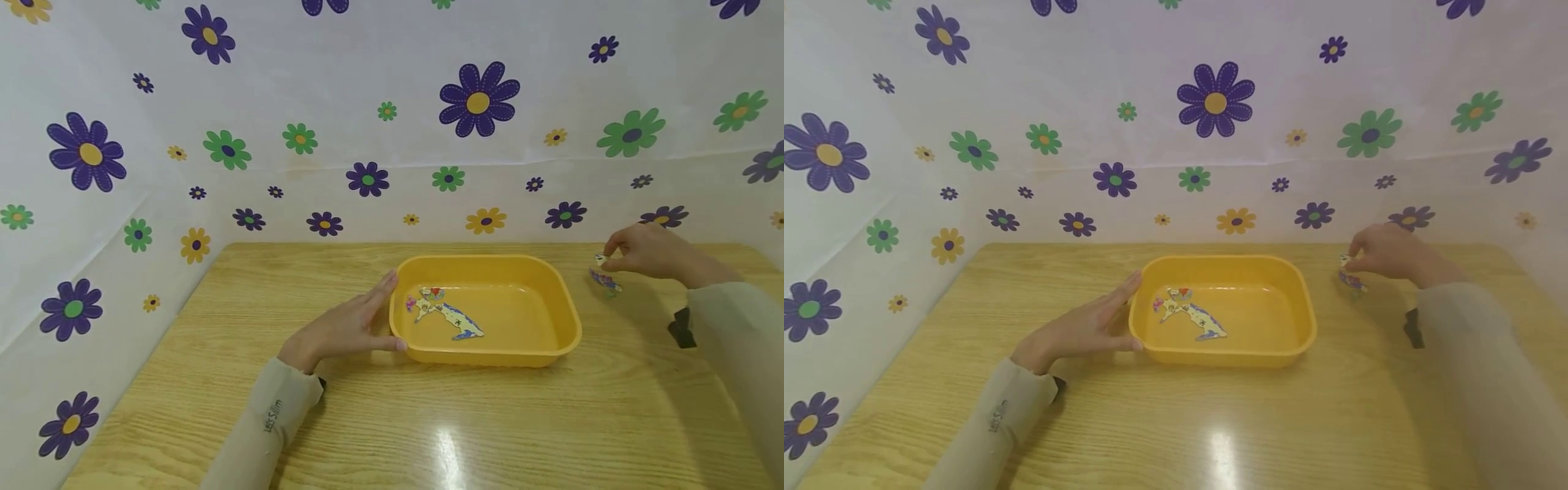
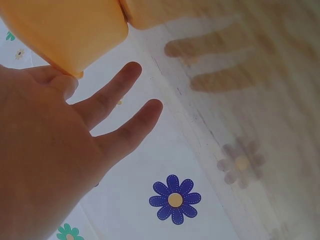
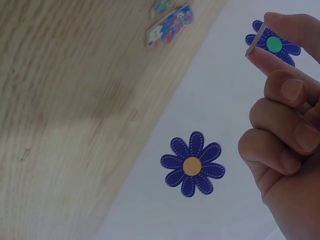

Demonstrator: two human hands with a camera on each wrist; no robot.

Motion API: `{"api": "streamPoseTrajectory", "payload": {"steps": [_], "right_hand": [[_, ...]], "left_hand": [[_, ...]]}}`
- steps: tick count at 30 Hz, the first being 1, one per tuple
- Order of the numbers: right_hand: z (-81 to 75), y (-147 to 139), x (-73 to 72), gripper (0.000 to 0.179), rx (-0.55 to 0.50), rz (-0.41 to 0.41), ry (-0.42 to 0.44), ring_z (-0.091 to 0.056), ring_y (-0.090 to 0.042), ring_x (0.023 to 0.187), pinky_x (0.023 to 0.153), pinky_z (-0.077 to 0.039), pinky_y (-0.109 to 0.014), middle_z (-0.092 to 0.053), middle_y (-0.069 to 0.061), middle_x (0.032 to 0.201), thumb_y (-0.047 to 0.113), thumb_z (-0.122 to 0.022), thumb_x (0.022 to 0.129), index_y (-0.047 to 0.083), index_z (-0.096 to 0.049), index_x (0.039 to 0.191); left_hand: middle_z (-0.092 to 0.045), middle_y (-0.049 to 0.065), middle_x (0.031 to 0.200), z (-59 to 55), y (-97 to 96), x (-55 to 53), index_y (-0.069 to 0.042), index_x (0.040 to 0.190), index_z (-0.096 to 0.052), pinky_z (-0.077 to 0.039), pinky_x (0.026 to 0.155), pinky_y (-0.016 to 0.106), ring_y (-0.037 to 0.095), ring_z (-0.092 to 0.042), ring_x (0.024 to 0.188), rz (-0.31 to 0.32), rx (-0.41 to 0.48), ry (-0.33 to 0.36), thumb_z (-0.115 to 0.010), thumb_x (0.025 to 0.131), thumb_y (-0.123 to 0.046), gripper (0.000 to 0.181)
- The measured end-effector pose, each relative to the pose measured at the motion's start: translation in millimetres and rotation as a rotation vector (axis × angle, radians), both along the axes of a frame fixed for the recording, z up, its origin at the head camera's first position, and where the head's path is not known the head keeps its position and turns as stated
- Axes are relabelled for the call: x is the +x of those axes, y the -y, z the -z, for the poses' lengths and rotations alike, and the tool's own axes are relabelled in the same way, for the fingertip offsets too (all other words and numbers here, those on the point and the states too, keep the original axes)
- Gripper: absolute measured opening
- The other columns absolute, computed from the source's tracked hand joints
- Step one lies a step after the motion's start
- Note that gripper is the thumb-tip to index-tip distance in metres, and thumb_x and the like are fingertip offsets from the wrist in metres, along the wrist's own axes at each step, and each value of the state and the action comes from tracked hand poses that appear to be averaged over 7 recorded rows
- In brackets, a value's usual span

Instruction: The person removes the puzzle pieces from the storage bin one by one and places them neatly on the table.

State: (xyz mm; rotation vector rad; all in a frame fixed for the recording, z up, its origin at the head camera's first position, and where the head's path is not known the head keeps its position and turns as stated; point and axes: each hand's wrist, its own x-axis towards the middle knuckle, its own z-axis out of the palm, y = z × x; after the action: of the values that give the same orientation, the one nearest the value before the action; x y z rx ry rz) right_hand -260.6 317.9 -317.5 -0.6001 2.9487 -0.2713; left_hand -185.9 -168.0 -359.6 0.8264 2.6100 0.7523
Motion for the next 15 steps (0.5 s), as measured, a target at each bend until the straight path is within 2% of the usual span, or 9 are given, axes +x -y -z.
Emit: {"api": "streamPoseTrajectory", "payload": {"steps": [9,15], "right_hand": [[3.7,-14,-2.6,0.028,0.03,0.021,0.014,-0.051,-0.023,0.074,0.066,-0.048,-0.04,-0.062,-0.004,0.08,0.019,-0.072,0.088,-0.008,-0.071,0.097],[11.6,-24,-1.7,0.029,0.033,0.03,0.01,-0.048,-0.021,0.07,0.063,-0.045,-0.037,-0.058,-0.002,0.075,0.02,-0.074,0.086,-0.008,-0.071,0.094]], "left_hand": [[0.004,0.001,0.17,-0.6,2.3,-1.1,-0.015,0.163,0.001,-0.016,0.123,0.041,0.02,-0.008,0.154,0.004,0.01,-0.001,-0.073,0.088,-0.059,0.115],[0.003,0.002,0.17,-1.0,2.0,-1.4,-0.014,0.163,0.001,-0.016,0.123,0.042,0.019,-0.007,0.154,0.01,0.014,-0.006,-0.072,0.088,-0.059,0.114]]}}
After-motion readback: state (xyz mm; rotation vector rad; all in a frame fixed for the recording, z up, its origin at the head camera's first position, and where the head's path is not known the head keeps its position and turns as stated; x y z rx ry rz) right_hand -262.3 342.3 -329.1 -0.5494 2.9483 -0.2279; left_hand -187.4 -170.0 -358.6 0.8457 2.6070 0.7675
